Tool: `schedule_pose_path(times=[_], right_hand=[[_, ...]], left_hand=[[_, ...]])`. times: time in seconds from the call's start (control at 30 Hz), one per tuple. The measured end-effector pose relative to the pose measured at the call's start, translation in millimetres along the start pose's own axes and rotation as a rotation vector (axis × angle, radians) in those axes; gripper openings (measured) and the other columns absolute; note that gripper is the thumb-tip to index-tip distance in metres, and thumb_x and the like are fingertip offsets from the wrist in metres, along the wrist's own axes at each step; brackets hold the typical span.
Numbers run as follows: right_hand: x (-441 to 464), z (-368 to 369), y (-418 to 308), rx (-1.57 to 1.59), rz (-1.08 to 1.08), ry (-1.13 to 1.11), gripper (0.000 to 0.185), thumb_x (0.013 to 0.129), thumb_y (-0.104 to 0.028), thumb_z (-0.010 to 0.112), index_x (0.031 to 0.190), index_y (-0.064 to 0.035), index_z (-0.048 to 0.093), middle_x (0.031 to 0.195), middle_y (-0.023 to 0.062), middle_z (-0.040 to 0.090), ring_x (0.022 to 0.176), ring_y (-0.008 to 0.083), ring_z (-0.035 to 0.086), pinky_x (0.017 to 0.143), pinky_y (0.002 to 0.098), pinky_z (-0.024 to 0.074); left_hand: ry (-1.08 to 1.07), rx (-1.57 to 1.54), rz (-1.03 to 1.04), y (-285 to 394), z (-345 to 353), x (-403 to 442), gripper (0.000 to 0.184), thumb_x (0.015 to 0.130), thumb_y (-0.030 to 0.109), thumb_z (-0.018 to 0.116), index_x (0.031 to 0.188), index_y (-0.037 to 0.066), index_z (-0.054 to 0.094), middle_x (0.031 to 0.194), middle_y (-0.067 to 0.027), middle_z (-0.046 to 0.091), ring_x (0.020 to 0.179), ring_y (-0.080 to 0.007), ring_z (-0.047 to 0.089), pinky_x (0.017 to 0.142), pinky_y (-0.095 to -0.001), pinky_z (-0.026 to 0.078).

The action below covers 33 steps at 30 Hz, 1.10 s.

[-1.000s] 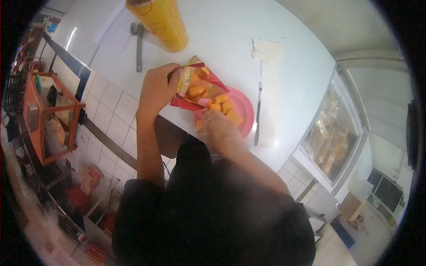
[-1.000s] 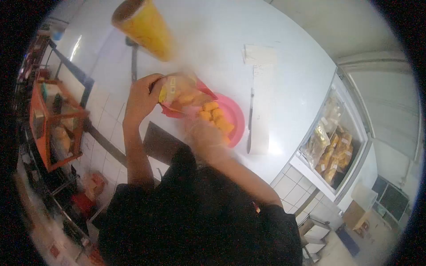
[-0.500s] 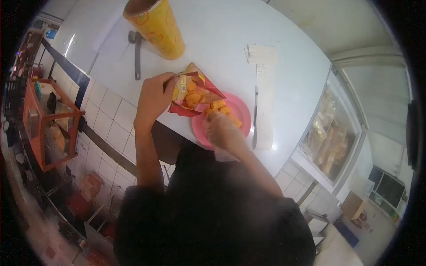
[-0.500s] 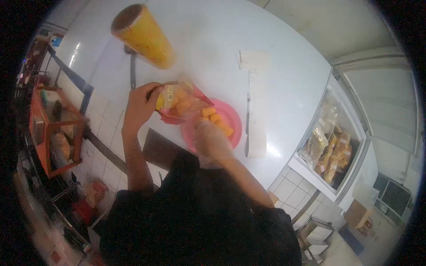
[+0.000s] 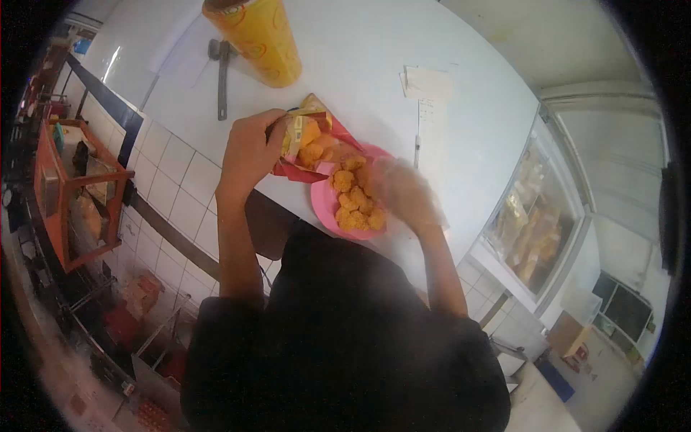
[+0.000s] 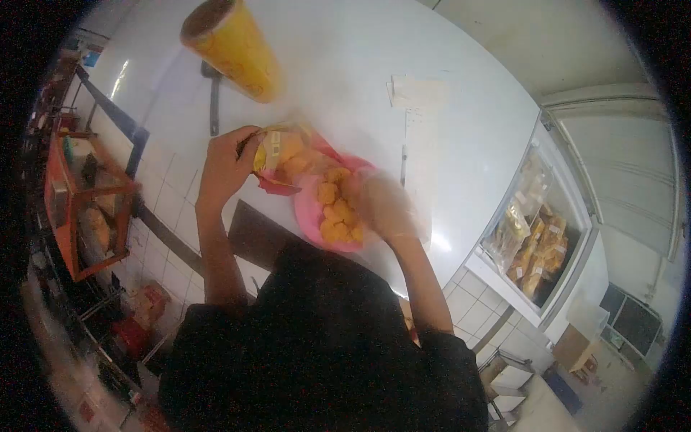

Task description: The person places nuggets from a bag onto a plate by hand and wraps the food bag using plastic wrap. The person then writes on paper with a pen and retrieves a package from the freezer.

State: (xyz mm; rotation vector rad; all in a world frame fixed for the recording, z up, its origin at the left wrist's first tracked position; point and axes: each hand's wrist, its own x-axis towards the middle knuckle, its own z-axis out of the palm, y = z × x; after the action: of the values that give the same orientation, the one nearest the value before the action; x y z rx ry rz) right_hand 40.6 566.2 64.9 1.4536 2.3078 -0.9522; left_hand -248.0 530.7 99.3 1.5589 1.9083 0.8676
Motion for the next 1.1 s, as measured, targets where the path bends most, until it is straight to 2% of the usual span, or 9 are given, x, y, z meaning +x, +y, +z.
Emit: schedule_pose_path(times=[0.03, 0.33, 0.47, 0.67, 0.73, 0.93, 0.97, 1.03, 1.1], right_hand=[[-7.8, 13.6, 0.4, 0.0, 0.009, 0.0, 0.042, 0.102, -0.035, 0.059, 0.131, -0.005, 0.064, 0.124, 0.0238, 0.069, 0.113, 0.0437, 0.067, 0.094, 0.054, 0.0533], [5.2, 81.3, 7.5, -0.2, -0.235, 0.085, 0.05, 0.095, -0.042, 0.067, 0.125, -0.0022, 0.065, 0.11, 0.0288, 0.07, 0.103, 0.0448, 0.07, 0.087, 0.0545, 0.0562], [0.2, 84.8, 15.4, 0.09, -0.06, 0.34, 0.042, 0.097, -0.037, 0.066, 0.118, -0.0009, 0.067, 0.11, 0.0259, 0.07, 0.101, 0.0444, 0.07, 0.086, 0.0539, 0.0569], [-10.0, 39.2, -11.5, 0.132, 0.11, 0.157, 0.031, 0.099, -0.024, 0.062, 0.119, -0.0015, 0.068, 0.113, 0.025, 0.071, 0.102, 0.0416, 0.071, 0.086, 0.0526, 0.0573], [-4.7, 44.9, -1.5, 0.054, 0.098, 0.162, 0.029, 0.099, -0.021, 0.062, 0.119, -0.0023, 0.069, 0.111, 0.0258, 0.071, 0.103, 0.0414, 0.071, 0.086, 0.0521, 0.0573], [-6.4, 4.5, -11.2, 0.435, -0.019, 0.047, 0.025, 0.104, -0.022, 0.058, 0.116, -0.0048, 0.07, 0.123, 0.0204, 0.07, 0.104, 0.0399, 0.068, 0.09, 0.0476, 0.0565], [-5.0, 1.0, -24.0, 0.427, -0.171, 0.304, 0.025, 0.104, -0.02, 0.057, 0.117, -0.0038, 0.071, 0.123, 0.021, 0.07, 0.104, 0.0407, 0.068, 0.091, 0.047, 0.0562], [0.9, -1.8, -26.3, 0.412, -0.315, 0.563, 0.025, 0.104, -0.018, 0.057, 0.118, -0.0027, 0.071, 0.123, 0.0215, 0.07, 0.104, 0.0415, 0.068, 0.091, 0.0463, 0.0559], [9.0, -5.8, -21.6, 0.67, -0.398, 0.329, 0.026, 0.105, -0.019, 0.059, 0.121, -0.0037, 0.071, 0.122, 0.0228, 0.07, 0.106, 0.0424, 0.068, 0.092, 0.0466, 0.0558]], left_hand=[[0.0, -0.003, 0.039, -1.7, 2.7, 1.0, 0.024, 0.103, 0.012, 0.061, 0.113, -0.007, 0.071, 0.079, -0.0149, 0.071, 0.068, -0.0146, 0.065, 0.065, -0.0329, 0.054], [-0.014, -0.001, 0.029, 0.5, 6.1, 1.9, 0.023, 0.103, 0.011, 0.061, 0.113, -0.007, 0.072, 0.08, -0.0136, 0.071, 0.071, -0.0113, 0.064, 0.066, -0.0322, 0.054], [0.0, -0.034, 0.028, -1.7, 7.3, 2.3, 0.023, 0.103, 0.011, 0.061, 0.113, -0.007, 0.072, 0.081, -0.0144, 0.072, 0.071, -0.0114, 0.064, 0.066, -0.0323, 0.055], [-0.004, -0.014, 0.046, 7.5, 2.5, 1.2, 0.025, 0.103, 0.011, 0.061, 0.114, -0.008, 0.072, 0.084, -0.0175, 0.074, 0.071, -0.0142, 0.067, 0.068, -0.0329, 0.055], [-0.029, -0.082, -0.063, 11.9, 0.4, -0.3, 0.027, 0.101, 0.018, 0.061, 0.112, -0.005, 0.072, 0.094, -0.0263, 0.072, 0.081, -0.0398, 0.071, 0.076, -0.0419, 0.054], [-0.019, -0.064, -0.035, 9.6, 2.9, 0.3, 0.026, 0.101, 0.017, 0.061, 0.111, -0.005, 0.072, 0.094, -0.0263, 0.072, 0.081, -0.0407, 0.071, 0.075, -0.0428, 0.054], [-0.026, -0.064, -0.032, 8.6, 4.0, 0.5, 0.026, 0.101, 0.017, 0.061, 0.111, -0.005, 0.072, 0.094, -0.0263, 0.072, 0.081, -0.0407, 0.071, 0.075, -0.0428, 0.054], [-0.023, -0.016, -0.009, 6.7, 5.8, 1.1, 0.025, 0.103, 0.012, 0.062, 0.115, -0.007, 0.072, 0.085, -0.0181, 0.074, 0.073, -0.0151, 0.069, 0.069, -0.0324, 0.055], [-0.011, -0.027, -0.013, 13.0, 4.7, -1.4, 0.025, 0.102, 0.014, 0.062, 0.112, -0.006, 0.072, 0.09, -0.0222, 0.073, 0.078, -0.0292, 0.07, 0.073, -0.0377, 0.055]])
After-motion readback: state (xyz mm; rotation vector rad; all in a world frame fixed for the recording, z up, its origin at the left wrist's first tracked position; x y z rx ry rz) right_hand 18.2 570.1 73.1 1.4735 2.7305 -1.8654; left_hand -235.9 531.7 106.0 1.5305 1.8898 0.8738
